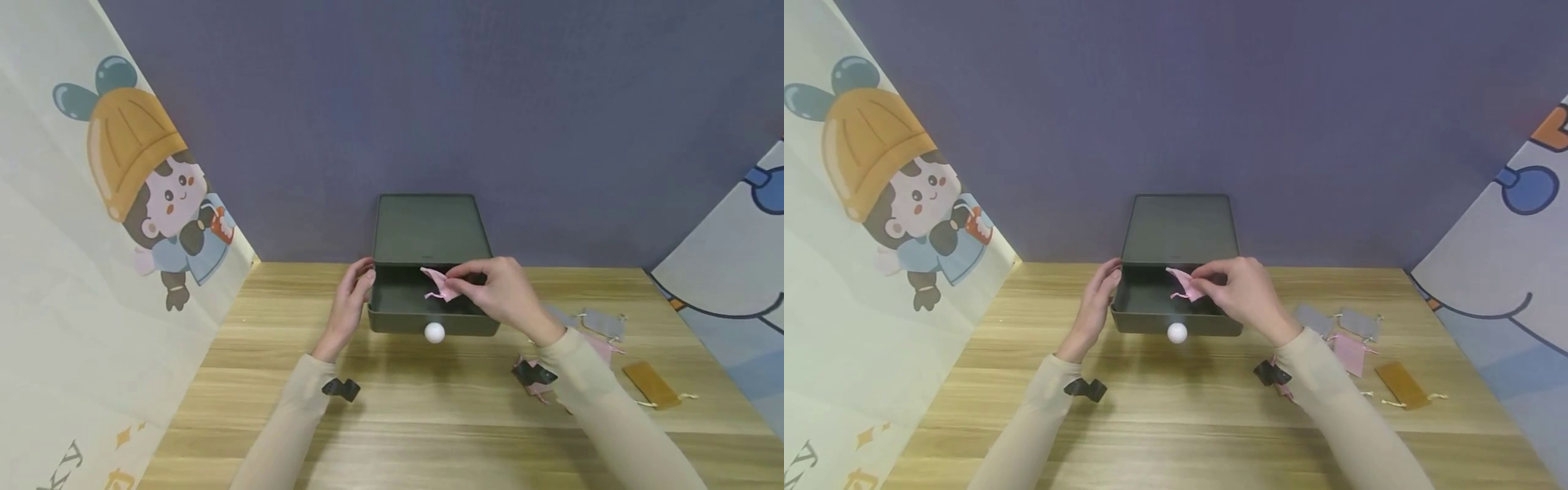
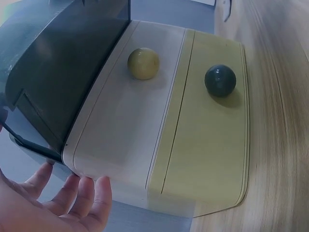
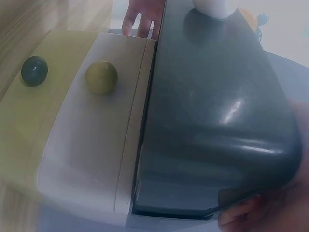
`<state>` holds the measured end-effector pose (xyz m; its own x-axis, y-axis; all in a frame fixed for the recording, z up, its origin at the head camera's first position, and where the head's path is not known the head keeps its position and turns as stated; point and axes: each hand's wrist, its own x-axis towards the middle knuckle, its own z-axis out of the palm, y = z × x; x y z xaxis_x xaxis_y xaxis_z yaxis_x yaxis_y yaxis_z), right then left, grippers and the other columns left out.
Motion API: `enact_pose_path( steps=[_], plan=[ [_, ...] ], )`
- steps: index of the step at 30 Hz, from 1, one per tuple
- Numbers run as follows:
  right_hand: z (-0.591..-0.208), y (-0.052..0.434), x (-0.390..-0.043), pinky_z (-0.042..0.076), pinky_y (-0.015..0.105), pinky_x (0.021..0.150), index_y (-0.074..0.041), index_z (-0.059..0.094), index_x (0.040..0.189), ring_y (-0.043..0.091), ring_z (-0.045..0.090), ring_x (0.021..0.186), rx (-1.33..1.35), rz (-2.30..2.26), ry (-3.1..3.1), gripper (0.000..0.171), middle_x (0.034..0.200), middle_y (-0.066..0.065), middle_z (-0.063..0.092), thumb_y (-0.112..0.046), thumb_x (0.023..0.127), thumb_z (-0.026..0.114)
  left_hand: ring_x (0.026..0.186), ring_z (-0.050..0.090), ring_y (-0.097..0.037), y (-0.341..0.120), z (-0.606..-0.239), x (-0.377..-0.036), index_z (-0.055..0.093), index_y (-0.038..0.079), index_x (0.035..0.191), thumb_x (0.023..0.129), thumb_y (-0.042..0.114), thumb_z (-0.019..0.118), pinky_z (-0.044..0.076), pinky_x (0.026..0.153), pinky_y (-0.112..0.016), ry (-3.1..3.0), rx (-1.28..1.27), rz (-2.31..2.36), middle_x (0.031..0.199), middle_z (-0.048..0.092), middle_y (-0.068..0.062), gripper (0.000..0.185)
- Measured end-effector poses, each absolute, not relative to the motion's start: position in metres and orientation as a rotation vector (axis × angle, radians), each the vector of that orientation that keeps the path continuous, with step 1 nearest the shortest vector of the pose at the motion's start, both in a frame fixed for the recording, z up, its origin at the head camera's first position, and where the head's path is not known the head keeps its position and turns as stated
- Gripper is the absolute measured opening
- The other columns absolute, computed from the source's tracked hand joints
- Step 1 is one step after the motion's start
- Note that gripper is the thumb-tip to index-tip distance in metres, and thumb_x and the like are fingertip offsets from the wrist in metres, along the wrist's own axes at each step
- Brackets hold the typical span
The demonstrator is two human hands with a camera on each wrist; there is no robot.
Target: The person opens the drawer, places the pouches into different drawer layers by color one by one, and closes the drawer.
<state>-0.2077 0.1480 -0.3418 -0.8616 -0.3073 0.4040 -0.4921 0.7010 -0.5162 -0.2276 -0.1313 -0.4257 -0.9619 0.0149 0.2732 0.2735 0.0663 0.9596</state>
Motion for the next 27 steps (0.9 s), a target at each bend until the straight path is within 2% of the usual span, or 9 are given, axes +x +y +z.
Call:
enact_pose_path(
  steps=[4, 7, 10, 12, 15, 27],
  plan=[
    [-0.3405, 0.1461, -0.2077, 0.035, 0.027, 0.057, -0.02, 0.088, 0.098, 0.009, 0.039, 0.052, 0.645, 0.858, -2.63, 0.01, 0.092, 0.001, 0.084, -0.027, 0.091, 0.086, 0.137, 0.057, -0.038, -0.131, -0.4243, -0.2268, 0.051, 0.0, 0.153, 0.107, 0.027, 0.051, 0.05, 0.083, -0.024, -2.137, -0.29, -2.015, 0.155, 0.056, -0.023, 0.053],
    [-0.34, 0.1446, -0.2076, 0.041, 0.028, 0.062, -0.02, 0.087, 0.098, 0.01, 0.054, 0.058, 0.638, 0.832, -2.643, 0.011, 0.091, -0.001, 0.084, -0.028, 0.09, 0.087, 0.137, 0.056, -0.038, -0.1309, -0.4238, -0.2268, 0.051, 0.0, 0.153, 0.107, 0.027, 0.051, 0.05, 0.085, -0.024, -2.135, -0.288, -2.023, 0.155, 0.056, -0.024, 0.054],
    [-0.3396, 0.1437, -0.2069, 0.049, 0.033, 0.068, -0.02, 0.087, 0.099, 0.014, 0.07, 0.071, 0.619, 0.816, -2.662, 0.012, 0.091, -0.003, 0.084, -0.028, 0.09, 0.086, 0.138, 0.056, -0.039, -0.131, -0.4237, -0.2264, 0.05, 0.0, 0.154, 0.107, 0.027, 0.051, 0.05, 0.086, -0.026, -2.14, -0.288, -2.02, 0.154, 0.056, -0.024, 0.054],
    [-0.3397, 0.1434, -0.2061, 0.053, 0.037, 0.072, -0.02, 0.087, 0.1, 0.017, 0.076, 0.08, 0.616, 0.812, -2.672, 0.012, 0.092, -0.003, 0.084, -0.027, 0.091, 0.085, 0.138, 0.056, -0.039, -0.1314, -0.4238, -0.2257, 0.05, 0.001, 0.154, 0.107, 0.028, 0.051, 0.05, 0.087, -0.027, -2.147, -0.284, -2.017, 0.155, 0.056, -0.024, 0.054],
    [-0.3401, 0.1437, -0.2055, 0.056, 0.039, 0.073, -0.017, 0.086, 0.1, 0.019, 0.077, 0.081, 0.616, 0.831, -2.658, 0.01, 0.093, -0.001, 0.084, -0.024, 0.092, 0.085, 0.138, 0.056, -0.039, -0.1319, -0.4236, -0.2254, 0.05, 0.002, 0.154, 0.107, 0.029, 0.051, 0.05, 0.088, -0.028, -2.154, -0.283, -2.013, 0.155, 0.055, -0.023, 0.055],
    [-0.3426, 0.1519, -0.2011, 0.054, 0.022, 0.065, -0.016, 0.086, 0.1, 0.01, 0.072, 0.074, 0.635, 1.017, -2.545, 0.007, 0.092, 0.001, 0.083, -0.018, 0.094, 0.084, 0.137, 0.057, -0.039, -0.1297, -0.4244, -0.226, 0.051, 0.002, 0.154, 0.107, 0.028, 0.051, 0.051, 0.086, -0.027, -2.147, -0.291, -2.021, 0.155, 0.056, -0.023, 0.054]
  ],
)
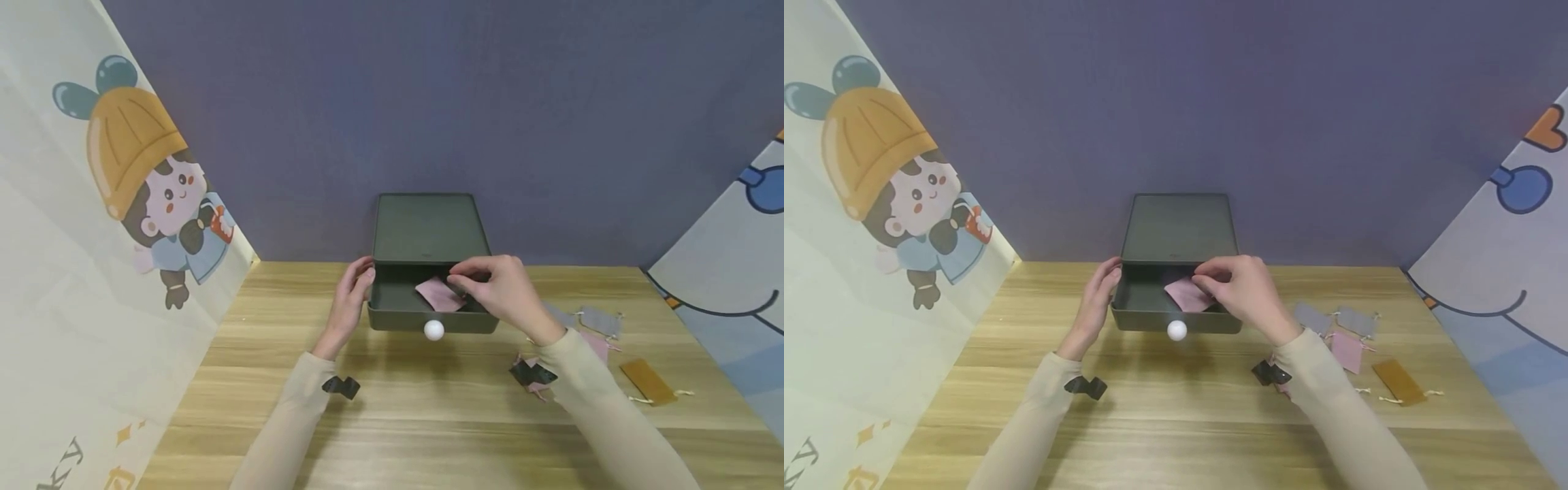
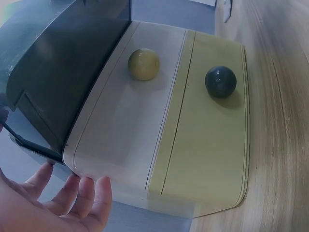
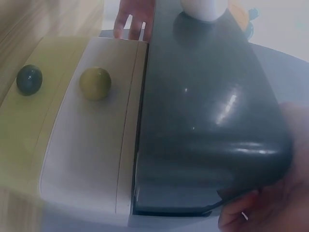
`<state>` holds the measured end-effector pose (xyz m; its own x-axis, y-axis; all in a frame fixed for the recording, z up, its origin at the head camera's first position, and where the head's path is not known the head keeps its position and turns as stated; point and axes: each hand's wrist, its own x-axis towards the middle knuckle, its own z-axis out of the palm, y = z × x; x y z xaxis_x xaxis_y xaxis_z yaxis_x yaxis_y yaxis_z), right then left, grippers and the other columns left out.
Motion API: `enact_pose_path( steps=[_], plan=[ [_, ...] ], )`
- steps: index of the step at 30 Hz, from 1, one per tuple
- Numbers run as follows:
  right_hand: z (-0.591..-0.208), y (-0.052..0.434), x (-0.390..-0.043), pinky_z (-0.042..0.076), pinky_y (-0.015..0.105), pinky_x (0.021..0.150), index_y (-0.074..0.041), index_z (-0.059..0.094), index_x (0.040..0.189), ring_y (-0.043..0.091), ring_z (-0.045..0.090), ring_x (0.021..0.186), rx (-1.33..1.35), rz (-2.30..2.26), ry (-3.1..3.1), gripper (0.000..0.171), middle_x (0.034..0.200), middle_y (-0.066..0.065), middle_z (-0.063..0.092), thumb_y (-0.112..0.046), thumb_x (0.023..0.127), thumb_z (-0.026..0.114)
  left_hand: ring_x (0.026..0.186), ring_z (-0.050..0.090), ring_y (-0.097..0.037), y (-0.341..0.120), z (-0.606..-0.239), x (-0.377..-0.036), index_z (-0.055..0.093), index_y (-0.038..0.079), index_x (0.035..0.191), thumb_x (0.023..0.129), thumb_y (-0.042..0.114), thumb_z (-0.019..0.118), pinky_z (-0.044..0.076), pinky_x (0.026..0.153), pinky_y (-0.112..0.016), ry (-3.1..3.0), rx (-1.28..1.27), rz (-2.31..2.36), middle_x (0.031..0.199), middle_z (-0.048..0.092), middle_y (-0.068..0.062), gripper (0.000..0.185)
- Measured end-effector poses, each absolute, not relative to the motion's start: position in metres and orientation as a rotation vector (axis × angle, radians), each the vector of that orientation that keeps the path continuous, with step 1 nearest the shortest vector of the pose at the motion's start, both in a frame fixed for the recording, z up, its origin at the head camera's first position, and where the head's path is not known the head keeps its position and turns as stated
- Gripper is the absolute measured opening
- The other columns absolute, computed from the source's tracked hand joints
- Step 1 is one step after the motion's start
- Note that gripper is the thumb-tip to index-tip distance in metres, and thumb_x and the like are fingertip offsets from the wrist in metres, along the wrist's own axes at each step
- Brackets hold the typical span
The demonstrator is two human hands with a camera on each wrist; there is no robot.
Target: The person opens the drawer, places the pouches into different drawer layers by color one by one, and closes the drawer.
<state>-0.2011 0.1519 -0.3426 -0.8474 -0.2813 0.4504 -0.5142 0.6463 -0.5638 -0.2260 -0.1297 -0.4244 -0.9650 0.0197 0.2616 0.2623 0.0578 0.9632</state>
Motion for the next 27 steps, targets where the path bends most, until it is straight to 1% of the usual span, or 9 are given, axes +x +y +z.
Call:
enact_pose_path(
  steps=[3, 9, 19, 22, 25, 27],
  plan=[
    [-0.343, 0.155, -0.2, 0.053, 0.019, 0.066, -0.016, 0.086, 0.1, 0.008, 0.071, 0.075, 0.628, 1.06, -2.507, 0.006, 0.093, 0.001, 0.083, -0.018, 0.094, 0.083, 0.138, 0.057, -0.039, -0.13, -0.424, -0.226, 0.051, 0.002, 0.153, 0.107, 0.028, 0.051, 0.051, 0.086, -0.027, -2.15, -0.29, -2.015, 0.154, 0.056, -0.023, 0.053],
    [-0.342, 0.161, -0.194, 0.049, 0.017, 0.06, -0.015, 0.086, 0.098, 0.006, 0.064, 0.068, 0.561, 1.17, -2.448, 0.005, 0.09, 0.003, 0.083, -0.019, 0.094, 0.083, 0.137, 0.057, -0.04, -0.131, -0.426, -0.227, 0.051, 0.001, 0.154, 0.107, 0.028, 0.051, 0.051, 0.087, -0.027, -2.148, -0.291, -2.021, 0.154, 0.056, -0.024, 0.054],
    [-0.347, 0.172, -0.182, 0.054, 0.017, 0.067, -0.013, 0.085, 0.1, 0.003, 0.067, 0.074, 0.442, 1.237, -2.381, 0.007, 0.094, 0.005, 0.082, -0.018, 0.095, 0.082, 0.137, 0.056, -0.039, -0.131, -0.425, -0.226, 0.051, 0.002, 0.153, 0.107, 0.028, 0.051, 0.05, 0.087, -0.026, -2.143, -0.3, -2.023, 0.154, 0.056, -0.023, 0.053],
    [-0.348, 0.176, -0.179, 0.056, 0.016, 0.07, -0.012, 0.084, 0.101, 0.003, 0.069, 0.075, 0.416, 1.278, -2.341, 0.008, 0.094, -0.002, 0.081, -0.017, 0.094, 0.083, 0.137, 0.056, -0.04, -0.131, -0.424, -0.225, 0.05, 0.002, 0.154, 0.107, 0.028, 0.051, 0.05, 0.088, -0.027, -2.145, -0.303, -2.027, 0.154, 0.056, -0.024, 0.054],
    [-0.349, 0.178, -0.176, 0.055, 0.016, 0.068, -0.012, 0.084, 0.101, 0.003, 0.069, 0.074, 0.384, 1.318, -2.311, 0.009, 0.092, -0.018, 0.078, -0.017, 0.094, 0.083, 0.138, 0.056, -0.041, -0.13, -0.422, -0.224, 0.05, 0.001, 0.154, 0.107, 0.029, 0.051, 0.051, 0.089, -0.028, -2.147, -0.306, -2.027, 0.155, 0.055, -0.024, 0.054],
    [-0.35, 0.18, -0.173, 0.054, 0.016, 0.067, -0.012, 0.084, 0.101, 0.003, 0.069, 0.074, 0.367, 1.342, -2.287, 0.009, 0.091, -0.025, 0.075, -0.016, 0.094, 0.083, 0.138, 0.056, -0.041, -0.13, -0.422, -0.224, 0.05, 0.001, 0.154, 0.107, 0.029, 0.05, 0.051, 0.089, -0.028, -2.147, -0.305, -2.026, 0.155, 0.055, -0.024, 0.054]
  ],
)
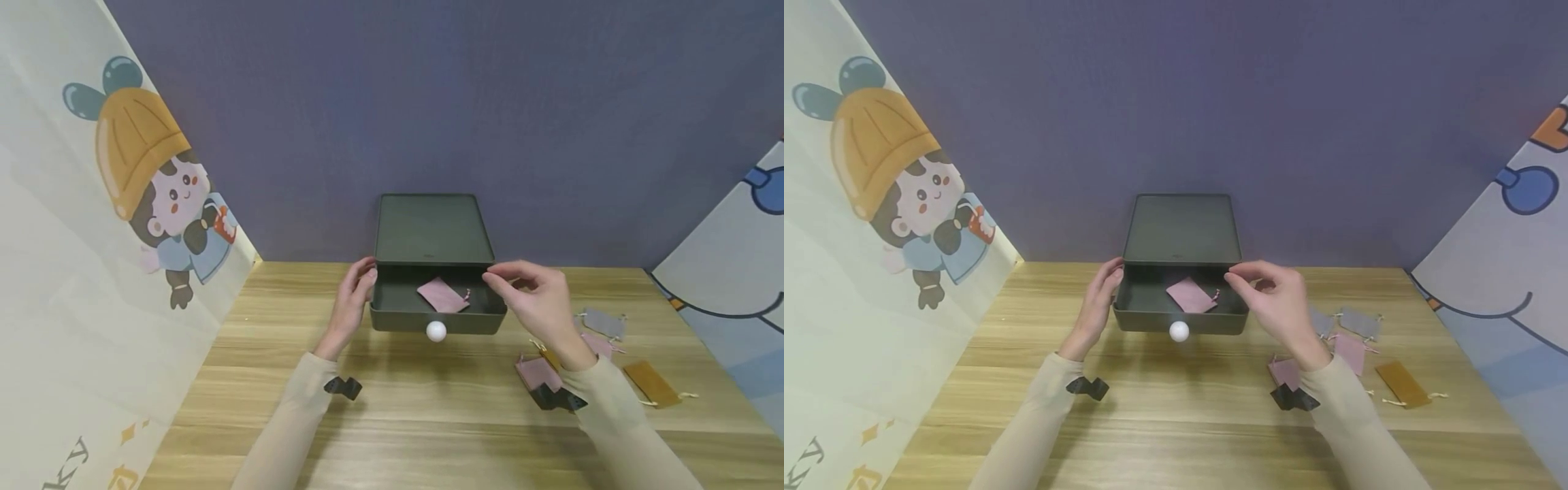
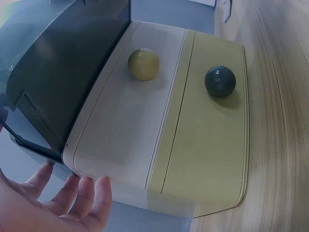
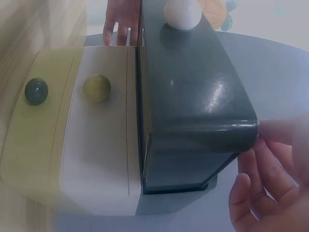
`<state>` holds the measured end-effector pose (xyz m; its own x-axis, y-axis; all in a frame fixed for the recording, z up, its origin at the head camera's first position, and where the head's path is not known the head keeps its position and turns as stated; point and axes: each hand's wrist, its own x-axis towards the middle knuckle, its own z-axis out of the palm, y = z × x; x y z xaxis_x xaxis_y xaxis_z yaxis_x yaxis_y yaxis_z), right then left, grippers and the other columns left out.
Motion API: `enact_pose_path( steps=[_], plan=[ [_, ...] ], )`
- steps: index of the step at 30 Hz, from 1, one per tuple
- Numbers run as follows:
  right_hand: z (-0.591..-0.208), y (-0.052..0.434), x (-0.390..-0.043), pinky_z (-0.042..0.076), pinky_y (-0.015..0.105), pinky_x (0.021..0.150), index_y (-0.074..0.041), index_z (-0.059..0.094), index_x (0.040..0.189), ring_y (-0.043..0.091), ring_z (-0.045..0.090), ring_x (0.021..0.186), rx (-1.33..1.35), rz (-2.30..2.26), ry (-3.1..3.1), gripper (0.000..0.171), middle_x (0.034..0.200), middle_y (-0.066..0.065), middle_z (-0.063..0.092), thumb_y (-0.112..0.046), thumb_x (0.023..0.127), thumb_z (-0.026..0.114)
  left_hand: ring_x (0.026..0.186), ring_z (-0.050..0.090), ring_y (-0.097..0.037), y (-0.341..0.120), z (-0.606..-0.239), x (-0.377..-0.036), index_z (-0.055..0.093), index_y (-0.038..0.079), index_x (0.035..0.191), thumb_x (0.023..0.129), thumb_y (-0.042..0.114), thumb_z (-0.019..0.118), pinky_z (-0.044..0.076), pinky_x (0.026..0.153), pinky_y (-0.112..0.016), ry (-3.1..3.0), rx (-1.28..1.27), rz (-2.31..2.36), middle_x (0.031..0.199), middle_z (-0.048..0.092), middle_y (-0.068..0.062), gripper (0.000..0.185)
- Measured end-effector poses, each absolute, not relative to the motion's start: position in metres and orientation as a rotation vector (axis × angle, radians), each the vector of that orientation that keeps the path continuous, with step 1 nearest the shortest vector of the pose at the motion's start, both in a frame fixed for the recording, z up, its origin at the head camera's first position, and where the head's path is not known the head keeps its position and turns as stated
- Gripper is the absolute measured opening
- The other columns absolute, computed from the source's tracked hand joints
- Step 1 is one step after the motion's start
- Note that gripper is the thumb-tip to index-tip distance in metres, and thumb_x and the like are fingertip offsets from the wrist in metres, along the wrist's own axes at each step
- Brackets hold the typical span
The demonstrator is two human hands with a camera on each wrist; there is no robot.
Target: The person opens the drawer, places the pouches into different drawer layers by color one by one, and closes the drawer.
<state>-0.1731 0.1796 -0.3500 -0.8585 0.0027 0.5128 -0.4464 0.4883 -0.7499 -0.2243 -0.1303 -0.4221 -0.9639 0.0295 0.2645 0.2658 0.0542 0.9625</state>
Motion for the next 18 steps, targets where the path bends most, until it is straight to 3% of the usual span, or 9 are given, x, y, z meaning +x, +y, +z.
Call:
enact_pose_path(
  steps=[10, 18],
  plan=[
    [-0.361, 0.19, -0.161, 0.054, 0.012, 0.071, -0.002, 0.082, 0.103, 0.001, 0.068, 0.075, 0.306, 1.434, -2.187, 0.011, 0.091, -0.028, 0.075, -0.005, 0.092, 0.082, 0.138, 0.054, -0.039, -0.13, -0.424, -0.224, 0.05, 0.001, 0.154, 0.107, 0.028, 0.05, 0.05, 0.087, -0.029, -2.145, -0.299, -2.027, 0.154, 0.055, -0.024, 0.054],
    [-0.379, 0.203, -0.154, 0.053, 0.011, 0.067, 0.001, 0.081, 0.103, -0.001, 0.069, 0.073, 0.28, 1.44, -2.184, 0.011, 0.093, -0.028, 0.075, 0.0, 0.091, 0.081, 0.138, 0.055, -0.037, -0.13, -0.424, -0.224, 0.051, 0.002, 0.154, 0.107, 0.028, 0.051, 0.05, 0.087, -0.028, -2.146, -0.295, -2.03, 0.155, 0.055, -0.022, 0.053]
  ],
)
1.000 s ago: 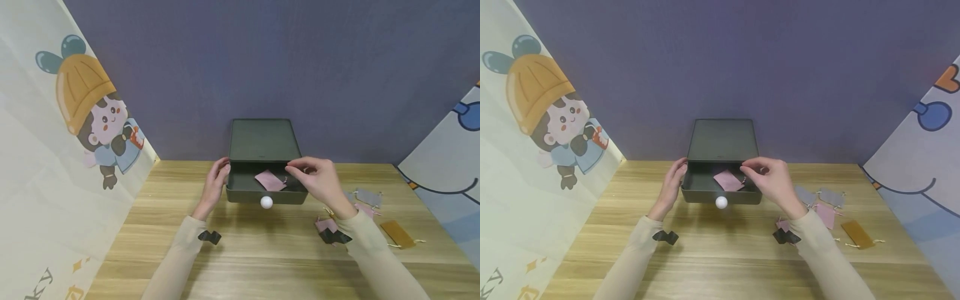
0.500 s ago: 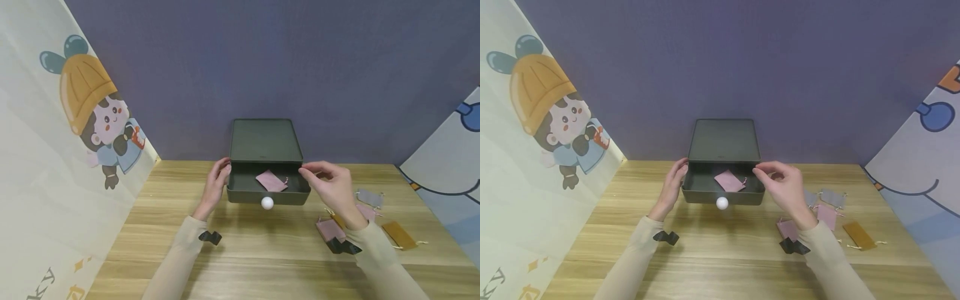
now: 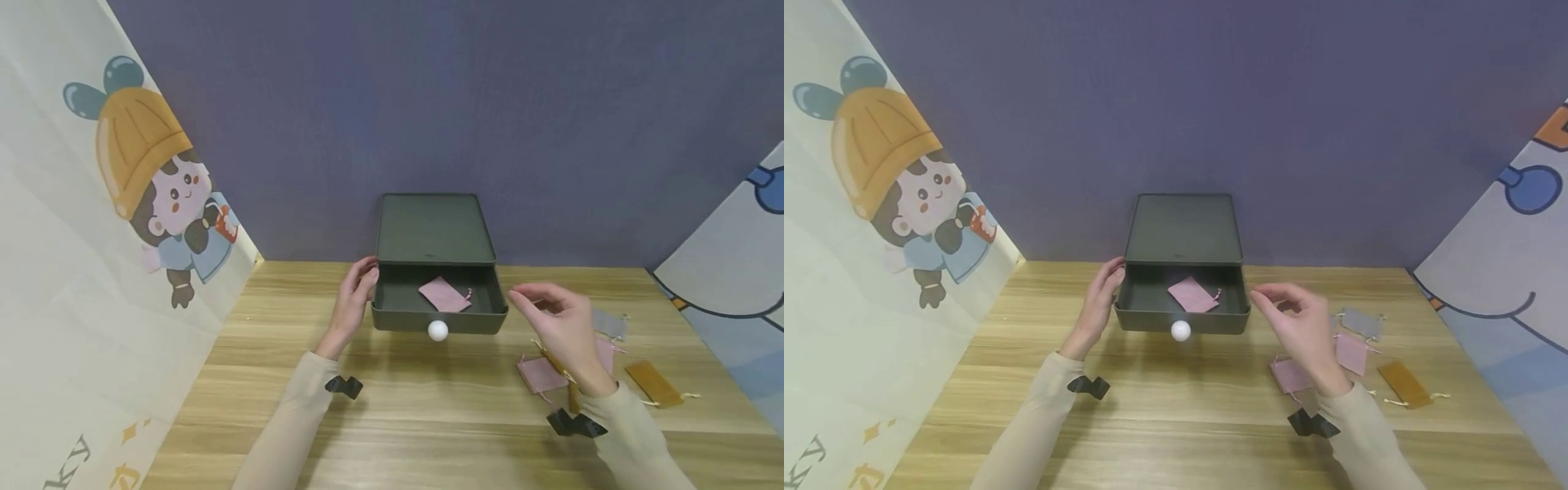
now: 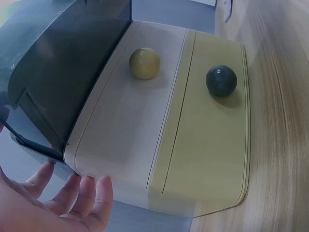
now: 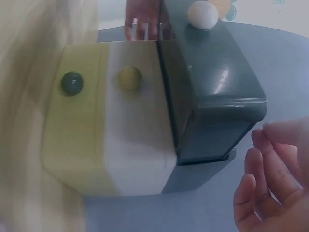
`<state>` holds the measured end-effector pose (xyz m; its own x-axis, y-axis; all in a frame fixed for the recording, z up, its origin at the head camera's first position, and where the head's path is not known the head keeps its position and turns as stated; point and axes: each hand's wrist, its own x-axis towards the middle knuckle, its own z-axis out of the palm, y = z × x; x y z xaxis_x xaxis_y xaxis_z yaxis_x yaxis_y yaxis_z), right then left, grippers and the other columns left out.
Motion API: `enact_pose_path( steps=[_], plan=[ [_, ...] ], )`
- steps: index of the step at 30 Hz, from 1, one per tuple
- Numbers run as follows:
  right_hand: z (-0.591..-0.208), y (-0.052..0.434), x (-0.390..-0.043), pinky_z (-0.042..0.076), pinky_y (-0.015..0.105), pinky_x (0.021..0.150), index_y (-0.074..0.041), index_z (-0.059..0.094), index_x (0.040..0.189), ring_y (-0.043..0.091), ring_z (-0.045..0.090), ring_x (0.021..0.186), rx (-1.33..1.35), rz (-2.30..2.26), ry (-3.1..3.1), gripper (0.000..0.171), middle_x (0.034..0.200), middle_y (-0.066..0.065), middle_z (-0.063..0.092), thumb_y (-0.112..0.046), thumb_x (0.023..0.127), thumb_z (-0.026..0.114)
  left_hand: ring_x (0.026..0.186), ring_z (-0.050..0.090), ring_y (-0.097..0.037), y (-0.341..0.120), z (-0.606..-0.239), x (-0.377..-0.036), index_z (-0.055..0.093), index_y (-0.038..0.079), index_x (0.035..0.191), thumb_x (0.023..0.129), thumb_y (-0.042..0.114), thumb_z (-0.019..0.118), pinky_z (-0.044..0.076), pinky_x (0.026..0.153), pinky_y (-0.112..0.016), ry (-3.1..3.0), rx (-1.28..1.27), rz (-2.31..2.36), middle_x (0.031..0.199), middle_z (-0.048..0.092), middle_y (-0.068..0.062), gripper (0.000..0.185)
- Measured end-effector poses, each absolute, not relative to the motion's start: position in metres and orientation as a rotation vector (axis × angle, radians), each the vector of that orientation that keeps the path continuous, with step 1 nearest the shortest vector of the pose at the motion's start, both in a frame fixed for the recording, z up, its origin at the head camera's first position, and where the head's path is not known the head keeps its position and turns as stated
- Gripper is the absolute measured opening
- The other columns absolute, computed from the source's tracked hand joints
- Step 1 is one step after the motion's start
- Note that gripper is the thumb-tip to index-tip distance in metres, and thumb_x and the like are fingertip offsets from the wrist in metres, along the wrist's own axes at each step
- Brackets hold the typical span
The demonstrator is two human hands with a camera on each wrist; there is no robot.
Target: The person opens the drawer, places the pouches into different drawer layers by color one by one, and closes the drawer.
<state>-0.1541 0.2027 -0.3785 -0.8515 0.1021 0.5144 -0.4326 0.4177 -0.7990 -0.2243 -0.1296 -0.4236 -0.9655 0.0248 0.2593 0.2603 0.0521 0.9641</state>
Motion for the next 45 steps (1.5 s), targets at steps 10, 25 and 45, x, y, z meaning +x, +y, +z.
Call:
enact_pose_path(
  steps=[10, 25, 45],
  plan=[
    [-0.407, 0.228, -0.143, 0.054, 0.009, 0.073, 0.001, 0.077, 0.115, -0.007, 0.07, 0.084, 0.254, 1.4, -2.343, 0.02, 0.096, -0.031, 0.074, -0.004, 0.096, 0.078, 0.137, 0.056, -0.039, -0.13, -0.424, -0.226, 0.05, 0.001, 0.155, 0.108, 0.028, 0.051, 0.052, 0.088, -0.029, -2.159, -0.317, -2.027, 0.154, 0.055, -0.023, 0.054],
    [-0.447, 0.258, -0.13, 0.053, 0.014, 0.069, -0.008, 0.081, 0.112, -0.003, 0.068, 0.078, 0.174, 1.205, -2.604, 0.017, 0.096, 0.001, 0.082, -0.016, 0.097, 0.08, 0.138, 0.056, -0.039, -0.131, -0.425, -0.227, 0.05, 0.003, 0.155, 0.108, 0.029, 0.051, 0.051, 0.089, -0.03, -2.174, -0.303, -2.028, 0.155, 0.055, -0.022, 0.054],
    [-0.473, 0.283, -0.12, 0.056, 0.016, 0.075, -0.001, 0.072, 0.131, -0.01, 0.065, 0.09, 0.086, 1.25, -2.858, 0.043, 0.123, 0.018, 0.078, -0.026, 0.097, 0.079, 0.139, 0.055, -0.038, -0.133, -0.421, -0.223, 0.048, 0.006, 0.157, 0.109, 0.031, 0.05, 0.052, 0.091, -0.031, -2.199, -0.311, -2.022, 0.156, 0.054, -0.02, 0.054]
  ],
)
